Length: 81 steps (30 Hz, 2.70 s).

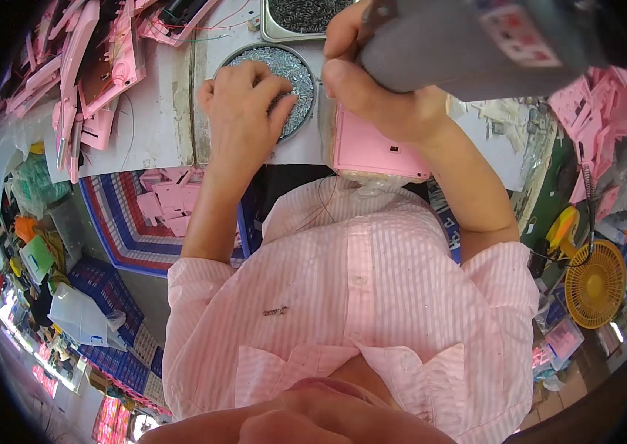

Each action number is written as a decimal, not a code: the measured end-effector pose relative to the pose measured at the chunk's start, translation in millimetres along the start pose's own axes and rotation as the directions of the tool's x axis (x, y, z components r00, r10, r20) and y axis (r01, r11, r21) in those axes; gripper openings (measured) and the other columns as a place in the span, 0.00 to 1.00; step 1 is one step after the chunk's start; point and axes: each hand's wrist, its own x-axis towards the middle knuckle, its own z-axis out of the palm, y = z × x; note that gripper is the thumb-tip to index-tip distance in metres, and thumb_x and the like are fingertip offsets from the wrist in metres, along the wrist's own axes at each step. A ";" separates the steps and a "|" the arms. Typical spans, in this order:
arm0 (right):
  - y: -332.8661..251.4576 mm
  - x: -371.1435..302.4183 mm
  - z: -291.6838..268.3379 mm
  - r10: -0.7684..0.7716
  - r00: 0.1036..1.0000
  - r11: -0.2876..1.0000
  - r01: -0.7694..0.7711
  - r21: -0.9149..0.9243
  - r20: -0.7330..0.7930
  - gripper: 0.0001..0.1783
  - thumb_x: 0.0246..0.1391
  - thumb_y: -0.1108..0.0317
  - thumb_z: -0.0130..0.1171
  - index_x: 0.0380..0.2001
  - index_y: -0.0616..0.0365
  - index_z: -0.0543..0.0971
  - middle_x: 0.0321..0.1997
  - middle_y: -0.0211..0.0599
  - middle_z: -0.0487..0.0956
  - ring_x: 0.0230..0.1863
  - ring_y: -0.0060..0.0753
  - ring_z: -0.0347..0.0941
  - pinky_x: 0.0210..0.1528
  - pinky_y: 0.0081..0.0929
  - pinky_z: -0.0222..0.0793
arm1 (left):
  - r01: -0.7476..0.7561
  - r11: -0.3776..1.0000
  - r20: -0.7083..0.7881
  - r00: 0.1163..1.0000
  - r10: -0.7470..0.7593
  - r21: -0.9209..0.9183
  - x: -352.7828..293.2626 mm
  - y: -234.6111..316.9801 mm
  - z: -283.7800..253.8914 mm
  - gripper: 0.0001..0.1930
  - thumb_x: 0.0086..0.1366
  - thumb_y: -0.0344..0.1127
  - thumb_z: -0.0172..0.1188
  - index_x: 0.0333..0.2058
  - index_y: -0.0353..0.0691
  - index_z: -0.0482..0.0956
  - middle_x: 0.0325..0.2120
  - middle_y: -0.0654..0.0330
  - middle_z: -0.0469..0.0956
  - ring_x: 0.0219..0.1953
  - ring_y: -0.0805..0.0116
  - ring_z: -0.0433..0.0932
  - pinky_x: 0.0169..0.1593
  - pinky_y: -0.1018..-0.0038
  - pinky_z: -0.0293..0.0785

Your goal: Assembling internal circuit components and securing the plastic outer casing of toy calculators at a factory workbench.

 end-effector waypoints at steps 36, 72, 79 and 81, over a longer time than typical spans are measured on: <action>-35.6 -33.8 32.3 -0.029 0.998 0.968 0.014 0.249 0.054 0.13 0.60 0.69 0.59 0.43 0.59 0.66 0.20 0.31 0.70 0.19 0.22 0.65 0.27 0.27 0.69 | -0.226 0.874 -0.163 0.972 0.171 -0.430 -26.1 43.9 -2.9 0.28 0.46 0.41 0.75 0.47 0.44 0.78 0.43 0.61 0.79 0.46 0.60 0.75 0.52 0.60 0.58; -105.3 -28.1 -57.3 -0.070 0.909 0.947 -0.070 -0.314 -0.411 0.31 0.58 0.74 0.59 0.63 0.67 0.65 0.36 0.39 0.75 0.37 0.30 0.72 0.51 0.37 0.70 | 0.664 0.709 0.205 0.679 -0.705 0.238 -256.1 -150.8 -150.4 0.28 0.51 0.26 0.65 0.55 0.37 0.76 0.51 0.48 0.77 0.52 0.52 0.77 0.58 0.63 0.72; -91.8 -13.6 -43.1 -0.267 0.877 0.839 0.007 -0.544 -0.400 0.36 0.57 0.77 0.61 0.67 0.64 0.61 0.56 0.49 0.75 0.58 0.38 0.72 0.63 0.38 0.66 | 0.418 0.907 -0.451 0.821 -0.349 0.058 -72.0 -113.1 -135.9 0.15 0.59 0.35 0.67 0.42 0.36 0.78 0.39 0.51 0.77 0.43 0.49 0.75 0.48 0.59 0.71; -88.4 -16.5 -38.7 -0.325 0.852 0.789 0.006 -0.614 -0.409 0.38 0.57 0.77 0.61 0.69 0.62 0.60 0.61 0.48 0.73 0.63 0.38 0.68 0.66 0.38 0.63 | 0.184 0.962 -0.573 0.819 -0.037 0.200 -5.1 -124.3 -131.9 0.15 0.58 0.36 0.68 0.41 0.36 0.78 0.37 0.52 0.76 0.43 0.49 0.74 0.49 0.59 0.70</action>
